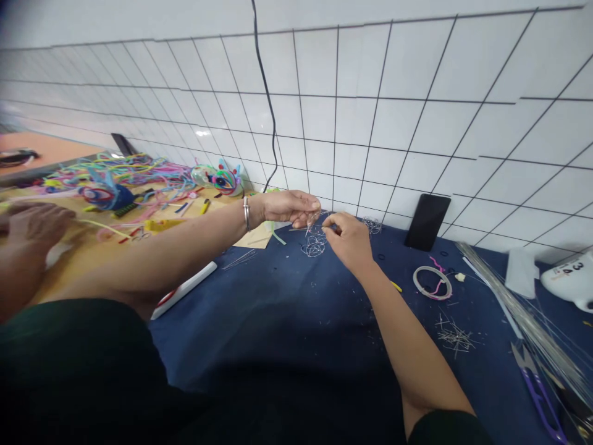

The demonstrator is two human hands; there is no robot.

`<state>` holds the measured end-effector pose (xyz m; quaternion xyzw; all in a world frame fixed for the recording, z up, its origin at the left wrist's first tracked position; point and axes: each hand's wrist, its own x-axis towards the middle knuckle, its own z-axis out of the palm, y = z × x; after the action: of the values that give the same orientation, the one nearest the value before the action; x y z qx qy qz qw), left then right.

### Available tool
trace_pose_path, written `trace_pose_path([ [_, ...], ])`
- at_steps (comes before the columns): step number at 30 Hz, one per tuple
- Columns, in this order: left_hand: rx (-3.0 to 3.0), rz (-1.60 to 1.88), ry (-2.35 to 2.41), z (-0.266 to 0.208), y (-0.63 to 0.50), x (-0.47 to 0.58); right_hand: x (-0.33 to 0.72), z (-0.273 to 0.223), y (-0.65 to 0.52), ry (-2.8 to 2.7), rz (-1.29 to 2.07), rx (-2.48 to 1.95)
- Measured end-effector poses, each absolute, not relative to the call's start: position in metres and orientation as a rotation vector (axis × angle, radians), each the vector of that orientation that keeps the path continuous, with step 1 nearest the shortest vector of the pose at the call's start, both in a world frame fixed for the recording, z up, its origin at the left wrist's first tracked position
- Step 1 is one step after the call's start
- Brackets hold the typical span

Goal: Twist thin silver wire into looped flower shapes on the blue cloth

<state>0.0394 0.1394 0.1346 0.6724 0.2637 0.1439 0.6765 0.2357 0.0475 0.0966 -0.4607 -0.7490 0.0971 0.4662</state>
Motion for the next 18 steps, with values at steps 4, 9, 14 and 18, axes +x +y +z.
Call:
trace_pose_path([
  [4,1.494,0.409,0.692,0.105,0.139,0.030,0.239,0.093,0.053,-1.889,0.232,-1.191],
  [9,1.554,0.797,0.933,0.078,0.118,0.027,0.244,0.083,0.063,-1.976,0.120,-1.287],
  [14,1.622,1.129,0.958,0.073,0.082,0.030,0.245,0.075,0.068,-1.991,0.057,-1.383],
  [18,1.791,1.119,0.957,0.071,0.066,0.037,0.244,0.073,0.069,-1.992,0.051,-1.387],
])
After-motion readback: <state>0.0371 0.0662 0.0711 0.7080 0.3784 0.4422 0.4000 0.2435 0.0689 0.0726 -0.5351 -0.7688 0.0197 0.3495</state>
